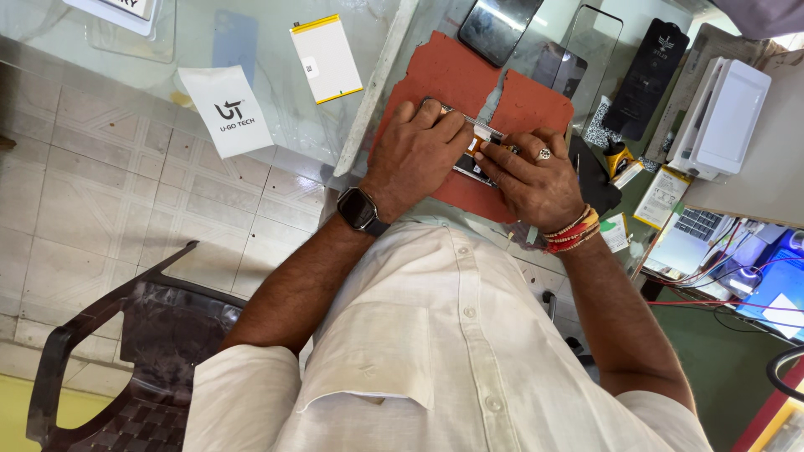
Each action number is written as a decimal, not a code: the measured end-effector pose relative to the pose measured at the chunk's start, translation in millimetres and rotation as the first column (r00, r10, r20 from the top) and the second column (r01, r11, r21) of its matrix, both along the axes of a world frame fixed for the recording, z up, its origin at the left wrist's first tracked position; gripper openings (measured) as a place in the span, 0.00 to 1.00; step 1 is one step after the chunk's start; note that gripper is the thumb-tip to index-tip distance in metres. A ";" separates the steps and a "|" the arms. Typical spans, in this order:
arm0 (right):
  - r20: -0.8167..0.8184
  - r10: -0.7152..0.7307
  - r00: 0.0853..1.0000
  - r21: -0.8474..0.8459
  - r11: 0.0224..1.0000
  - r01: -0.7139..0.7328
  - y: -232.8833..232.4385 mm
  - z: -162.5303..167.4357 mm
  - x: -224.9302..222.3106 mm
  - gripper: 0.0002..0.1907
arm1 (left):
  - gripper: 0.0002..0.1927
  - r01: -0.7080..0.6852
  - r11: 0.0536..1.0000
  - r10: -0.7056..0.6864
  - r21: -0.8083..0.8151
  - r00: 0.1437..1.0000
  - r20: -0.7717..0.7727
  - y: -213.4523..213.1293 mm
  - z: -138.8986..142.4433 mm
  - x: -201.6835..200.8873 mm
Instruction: The person removes the back cover of a smartphone, disconnects the battery, and installs a new battery. They then reattach the back cover and use a heat gun to warm the edges of the phone.
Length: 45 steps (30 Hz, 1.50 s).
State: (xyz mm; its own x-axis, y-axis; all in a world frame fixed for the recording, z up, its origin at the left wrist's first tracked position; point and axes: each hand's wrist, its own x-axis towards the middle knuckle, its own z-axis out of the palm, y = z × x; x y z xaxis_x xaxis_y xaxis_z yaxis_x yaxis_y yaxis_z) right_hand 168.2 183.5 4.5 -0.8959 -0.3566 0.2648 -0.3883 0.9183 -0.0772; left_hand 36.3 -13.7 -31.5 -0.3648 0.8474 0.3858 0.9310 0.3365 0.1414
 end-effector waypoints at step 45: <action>0.109 0.132 0.985 0.093 0.986 -0.142 -0.8 3.2 -39.6 0.16 | 0.07 0.007 0.997 -0.024 0.082 0.979 0.202 -7.8 -9.3 -11.9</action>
State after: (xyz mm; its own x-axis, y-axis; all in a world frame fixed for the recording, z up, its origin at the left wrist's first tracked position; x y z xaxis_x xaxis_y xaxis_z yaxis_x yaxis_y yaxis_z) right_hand 128.6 182.7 7.7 -0.8573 -0.4977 0.1315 -0.5056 0.8621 -0.0334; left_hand 24.4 -21.5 -40.8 -0.4295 0.8228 0.3723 0.8853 0.3021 0.3535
